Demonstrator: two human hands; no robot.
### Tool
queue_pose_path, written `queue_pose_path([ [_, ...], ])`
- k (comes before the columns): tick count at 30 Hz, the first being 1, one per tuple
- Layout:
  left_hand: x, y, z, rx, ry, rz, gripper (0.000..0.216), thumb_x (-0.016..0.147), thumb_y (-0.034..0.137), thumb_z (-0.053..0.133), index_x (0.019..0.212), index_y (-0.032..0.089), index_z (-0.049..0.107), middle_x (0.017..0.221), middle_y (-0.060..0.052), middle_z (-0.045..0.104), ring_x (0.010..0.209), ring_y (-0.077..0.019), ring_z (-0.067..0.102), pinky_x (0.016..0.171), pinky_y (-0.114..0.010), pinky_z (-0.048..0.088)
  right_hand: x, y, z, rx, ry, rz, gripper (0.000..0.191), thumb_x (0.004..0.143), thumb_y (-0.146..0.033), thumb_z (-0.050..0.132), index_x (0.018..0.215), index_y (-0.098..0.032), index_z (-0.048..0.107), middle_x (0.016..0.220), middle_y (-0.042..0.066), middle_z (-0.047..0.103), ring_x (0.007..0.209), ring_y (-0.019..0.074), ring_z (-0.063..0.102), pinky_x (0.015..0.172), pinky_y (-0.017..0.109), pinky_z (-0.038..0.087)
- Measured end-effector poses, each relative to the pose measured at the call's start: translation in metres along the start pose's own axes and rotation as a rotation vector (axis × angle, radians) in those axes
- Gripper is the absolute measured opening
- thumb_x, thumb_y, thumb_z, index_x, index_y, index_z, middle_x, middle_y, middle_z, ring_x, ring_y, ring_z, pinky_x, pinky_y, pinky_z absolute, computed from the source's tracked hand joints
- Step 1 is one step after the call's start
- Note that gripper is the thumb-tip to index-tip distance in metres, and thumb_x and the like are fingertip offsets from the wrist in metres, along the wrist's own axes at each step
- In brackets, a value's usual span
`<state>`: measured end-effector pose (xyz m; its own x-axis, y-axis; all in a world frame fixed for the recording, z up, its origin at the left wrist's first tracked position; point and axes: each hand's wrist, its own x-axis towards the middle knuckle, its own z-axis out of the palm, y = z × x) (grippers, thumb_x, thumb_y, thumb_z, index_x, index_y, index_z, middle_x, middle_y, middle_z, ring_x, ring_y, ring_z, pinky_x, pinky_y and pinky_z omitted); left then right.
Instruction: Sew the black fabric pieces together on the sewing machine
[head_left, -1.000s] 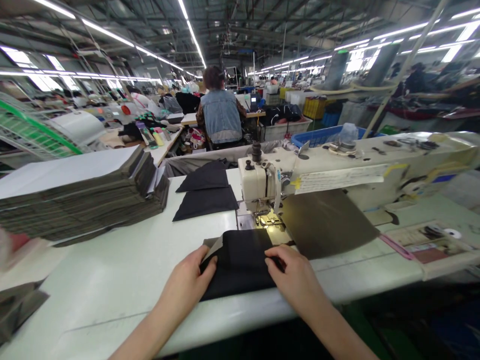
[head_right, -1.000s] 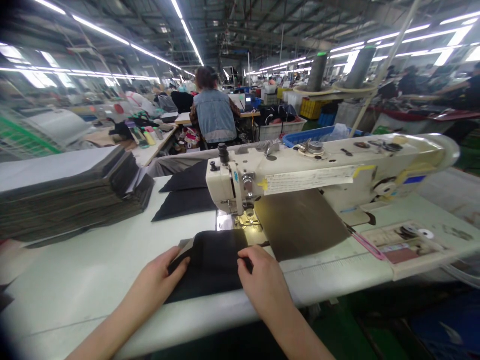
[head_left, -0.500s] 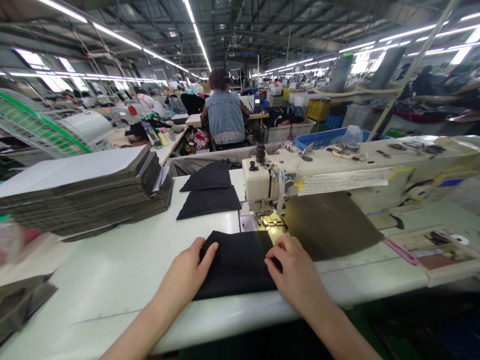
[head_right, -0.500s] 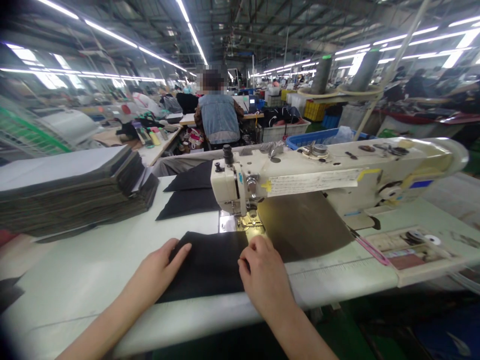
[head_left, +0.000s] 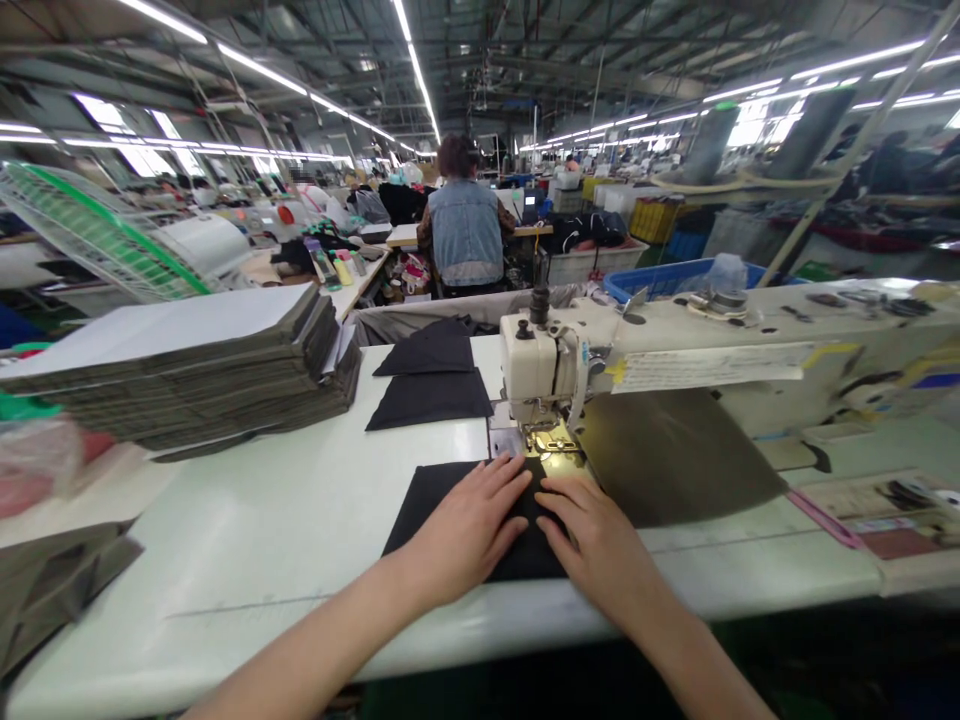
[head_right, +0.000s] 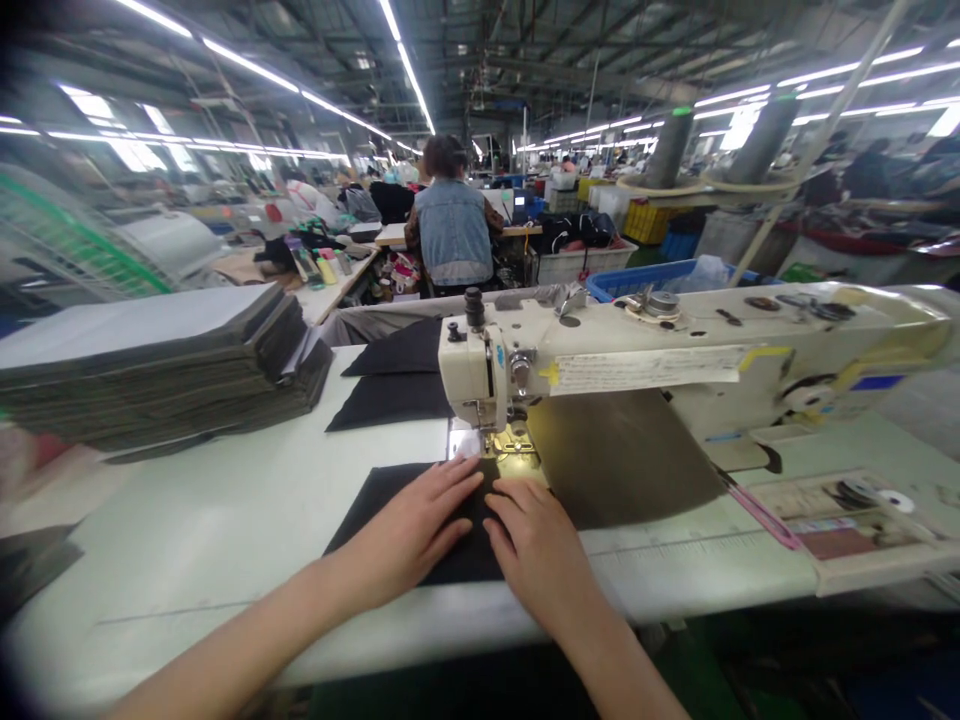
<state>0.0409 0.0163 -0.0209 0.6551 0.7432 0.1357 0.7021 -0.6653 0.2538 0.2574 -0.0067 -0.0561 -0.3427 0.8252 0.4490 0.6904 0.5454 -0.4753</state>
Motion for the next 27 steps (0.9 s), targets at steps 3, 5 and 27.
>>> queue_pose_path([
  [3,0.01,-0.005,0.007,-0.031,-0.044,0.016,0.05,0.102,0.032,0.05,0.149,0.018,0.043,0.159,-0.013,0.038,0.149,-0.0275,0.031,0.12,-0.052,0.03,0.009,0.002,0.004,0.011,-0.004,-0.001,0.025,0.094,-0.016,0.054,0.113,-0.019,0.069,0.117,0.012,0.068,0.111,0.0255,0.063,0.098,0.046,0.054],
  [5,0.013,-0.012,0.006,-0.044,-0.049,0.024,0.049,0.102,0.033,0.05,0.149,0.018,0.044,0.159,-0.012,0.038,0.149,-0.0265,0.032,0.121,-0.051,0.028,0.014,0.004,0.006,0.016,-0.004,-0.008,0.024,0.094,-0.016,0.054,0.113,-0.018,0.069,0.117,0.013,0.068,0.111,0.0259,0.063,0.098,0.047,0.054],
  [27,0.02,-0.024,-0.003,-0.066,-0.033,0.061,0.047,0.099,0.028,0.054,0.145,0.021,0.049,0.157,-0.012,0.041,0.148,-0.0267,0.035,0.12,-0.052,0.029,0.017,0.006,0.005,-0.043,-0.027,-0.013,0.028,0.096,-0.017,0.053,0.119,-0.018,0.068,0.121,0.013,0.068,0.115,0.0273,0.062,0.099,0.048,0.054],
])
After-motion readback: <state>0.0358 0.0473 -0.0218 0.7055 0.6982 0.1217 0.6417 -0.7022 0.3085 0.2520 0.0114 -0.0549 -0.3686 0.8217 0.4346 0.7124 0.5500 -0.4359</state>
